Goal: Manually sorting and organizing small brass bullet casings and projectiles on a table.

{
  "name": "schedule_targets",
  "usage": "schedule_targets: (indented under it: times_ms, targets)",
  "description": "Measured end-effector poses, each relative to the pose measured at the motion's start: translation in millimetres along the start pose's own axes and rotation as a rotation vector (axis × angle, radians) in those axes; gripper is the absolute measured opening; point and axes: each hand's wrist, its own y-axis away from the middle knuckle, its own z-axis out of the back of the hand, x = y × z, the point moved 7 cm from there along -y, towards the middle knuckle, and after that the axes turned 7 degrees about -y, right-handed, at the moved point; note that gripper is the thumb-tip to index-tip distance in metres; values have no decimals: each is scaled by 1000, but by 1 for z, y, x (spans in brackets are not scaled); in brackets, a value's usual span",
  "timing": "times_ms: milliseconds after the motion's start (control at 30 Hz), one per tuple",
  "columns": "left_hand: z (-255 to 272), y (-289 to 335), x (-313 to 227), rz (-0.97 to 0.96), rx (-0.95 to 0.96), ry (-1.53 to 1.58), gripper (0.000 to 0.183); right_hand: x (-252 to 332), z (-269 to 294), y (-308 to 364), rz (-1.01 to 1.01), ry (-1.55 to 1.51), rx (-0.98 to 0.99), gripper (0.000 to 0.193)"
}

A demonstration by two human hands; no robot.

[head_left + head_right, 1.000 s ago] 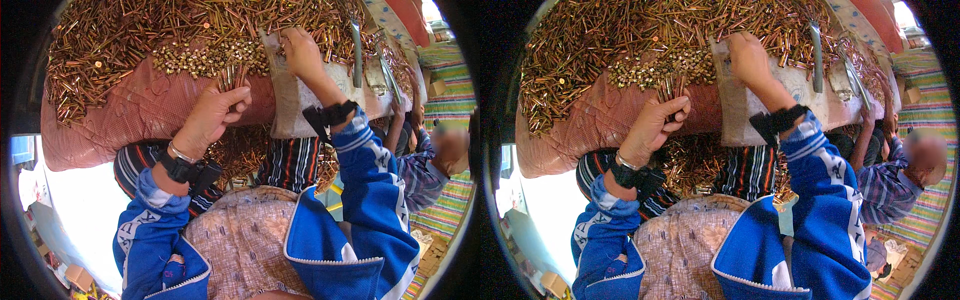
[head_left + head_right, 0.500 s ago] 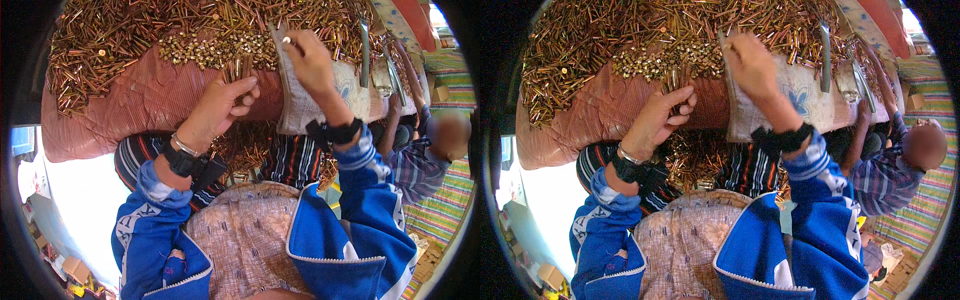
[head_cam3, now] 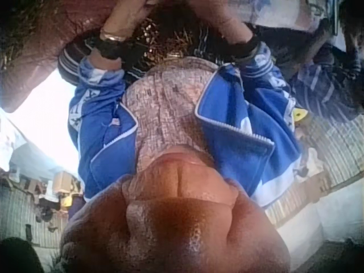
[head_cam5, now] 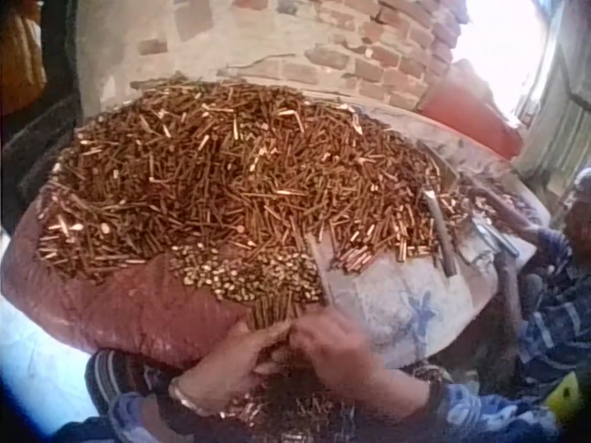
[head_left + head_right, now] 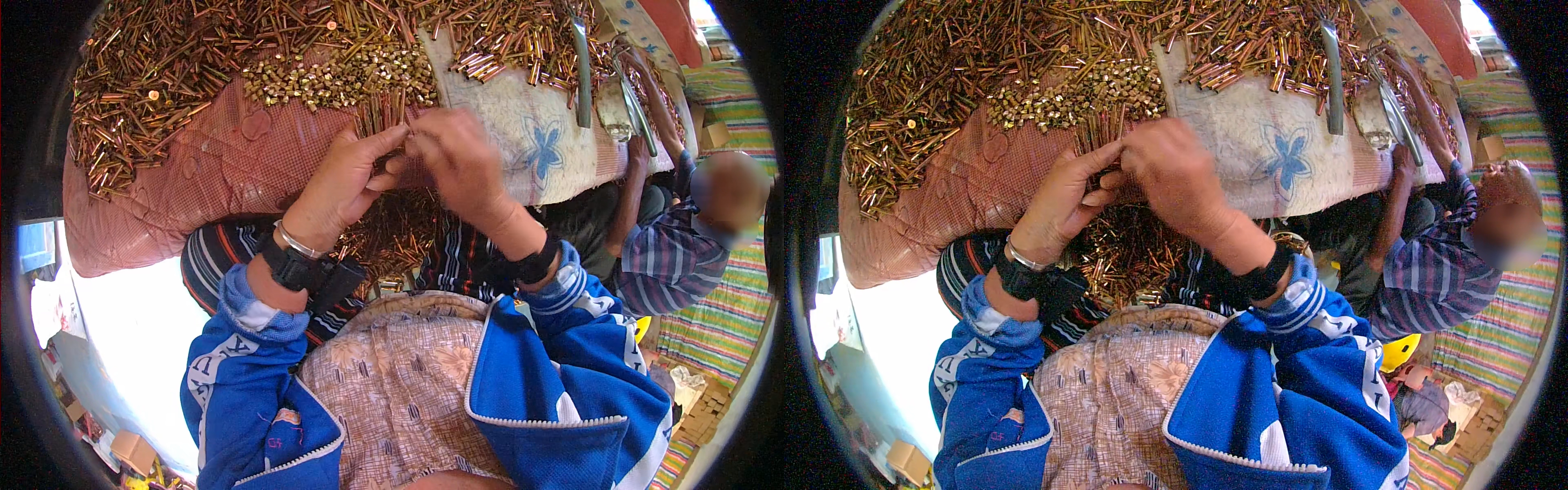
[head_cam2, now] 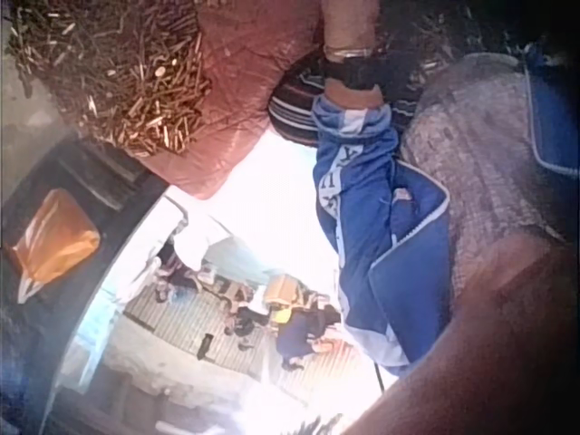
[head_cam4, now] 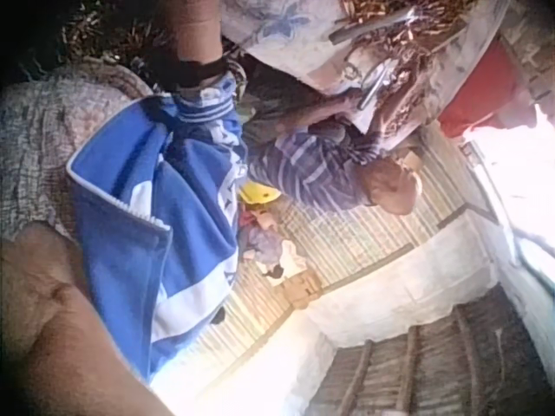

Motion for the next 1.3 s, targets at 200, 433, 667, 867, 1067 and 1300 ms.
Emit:
schedule_targets:
  times_ms: [200, 433, 667, 867, 1067, 1300]
  targets:
    - [0, -1, 1, 10, -67, -97, 15, -106, 24, -13, -254, 216, -9, 20]
    - [0, -1, 4, 5, -48, -161, 11, -123, 8, -21, -135, 501, 252, 26]
    - [-1, -2, 4, 2, -41, -180, 11, -128, 34, -7, -527, -224, -205, 10]
    - [-5, 0, 0, -16, -68, -220, 14, -99, 13, 8, -903, -1169, -312, 6]
    - [-4, -1, 0, -13, -35, -248, 16, -94, 4, 9, -939, -1259, -270, 5]
    - [-8, 1, -3, -35, -35, -169, 16, -75, -15, 18, -980, -1089, -108, 6]
